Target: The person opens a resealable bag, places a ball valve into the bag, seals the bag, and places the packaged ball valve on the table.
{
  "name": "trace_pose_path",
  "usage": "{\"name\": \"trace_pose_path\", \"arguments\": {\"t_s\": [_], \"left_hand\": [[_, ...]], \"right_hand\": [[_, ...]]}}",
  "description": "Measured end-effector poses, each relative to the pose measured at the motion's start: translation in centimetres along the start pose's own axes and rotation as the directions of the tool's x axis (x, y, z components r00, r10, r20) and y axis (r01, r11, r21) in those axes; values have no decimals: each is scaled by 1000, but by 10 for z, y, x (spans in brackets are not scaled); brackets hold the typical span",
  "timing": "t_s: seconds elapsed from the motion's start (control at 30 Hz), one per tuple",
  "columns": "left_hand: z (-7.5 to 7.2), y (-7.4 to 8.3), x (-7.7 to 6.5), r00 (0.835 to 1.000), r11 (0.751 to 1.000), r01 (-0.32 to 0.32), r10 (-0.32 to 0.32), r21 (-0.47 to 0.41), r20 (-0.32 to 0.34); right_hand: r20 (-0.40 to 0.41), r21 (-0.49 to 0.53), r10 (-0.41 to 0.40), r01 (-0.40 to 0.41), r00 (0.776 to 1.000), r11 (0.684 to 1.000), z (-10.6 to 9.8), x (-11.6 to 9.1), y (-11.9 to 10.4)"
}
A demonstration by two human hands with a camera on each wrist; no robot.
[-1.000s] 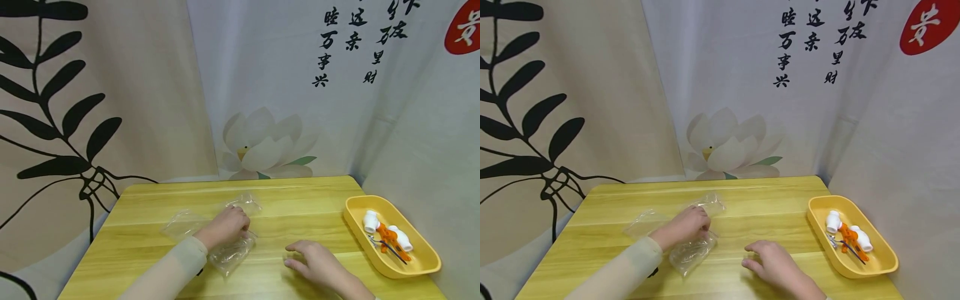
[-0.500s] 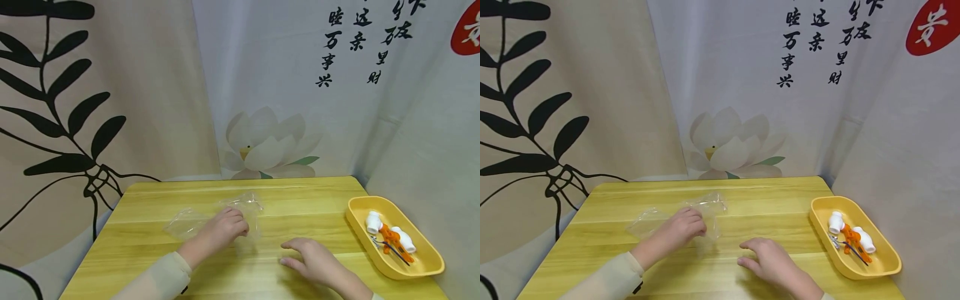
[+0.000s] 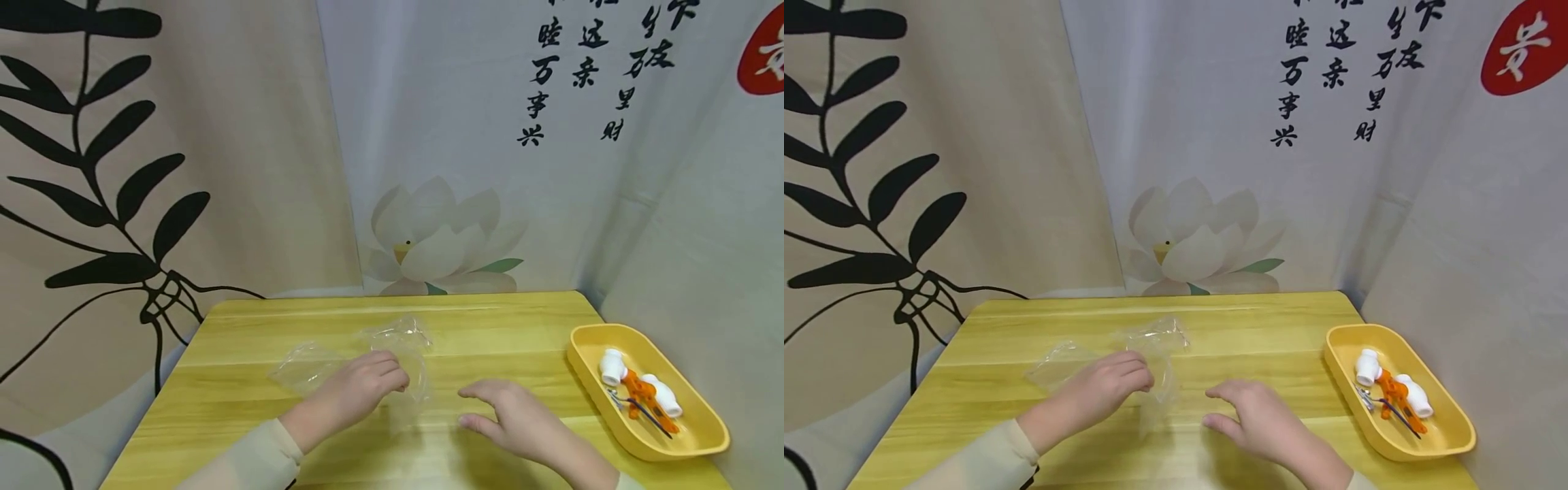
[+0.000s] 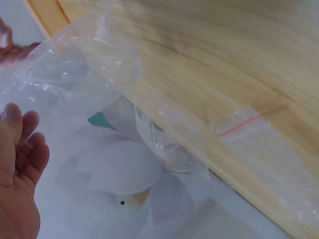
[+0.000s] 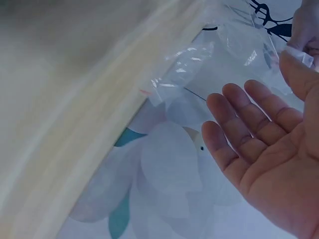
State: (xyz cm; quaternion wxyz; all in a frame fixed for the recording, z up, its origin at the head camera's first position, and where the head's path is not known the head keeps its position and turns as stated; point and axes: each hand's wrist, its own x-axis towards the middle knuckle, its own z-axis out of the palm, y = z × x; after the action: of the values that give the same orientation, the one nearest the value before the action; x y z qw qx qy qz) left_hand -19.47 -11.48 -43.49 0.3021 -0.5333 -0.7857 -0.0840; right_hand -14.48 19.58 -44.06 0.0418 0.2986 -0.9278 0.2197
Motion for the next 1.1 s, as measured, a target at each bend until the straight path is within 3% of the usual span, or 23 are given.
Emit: {"name": "trace_pose_path", "arguments": {"t_s": [0.13,0.27,0.33,0.43,0.53,0.63,0.77,0.93,1.1], "left_hand": [[-5,1,1,1000,999,-28,28,20,5],[-10,2,4,999,998,-50,49,31,6],[-13,2,6,998,998,-57,57,39,0],[-17,3,9,998,997,-66,67,45,-8],[-20,3,13,996,995,-84,84,52,-5],[-23,5,15,995,993,-104,103,54,16],[-26,8,19,987,982,-162,160,99,30],[-25,10,21,971,956,-237,235,171,32],[-21,17,19,967,955,-239,218,174,132]], "right_hand": [[-11,-24,-19,19,1000,1000,-16,4,-4],[-107,-112,-151,139,983,984,-29,10,-9],[-180,-182,-255,223,950,958,-34,14,-13],[-239,-283,-415,346,878,895,-41,22,-22],[-211,-367,-539,445,816,817,-44,31,-31],[-143,-428,-609,506,780,749,-44,39,-37],[-65,-453,-633,542,771,707,-39,46,-40],[26,-440,-626,571,779,693,-36,52,-39],[152,-520,-572,557,806,647,-35,51,-37]]}}
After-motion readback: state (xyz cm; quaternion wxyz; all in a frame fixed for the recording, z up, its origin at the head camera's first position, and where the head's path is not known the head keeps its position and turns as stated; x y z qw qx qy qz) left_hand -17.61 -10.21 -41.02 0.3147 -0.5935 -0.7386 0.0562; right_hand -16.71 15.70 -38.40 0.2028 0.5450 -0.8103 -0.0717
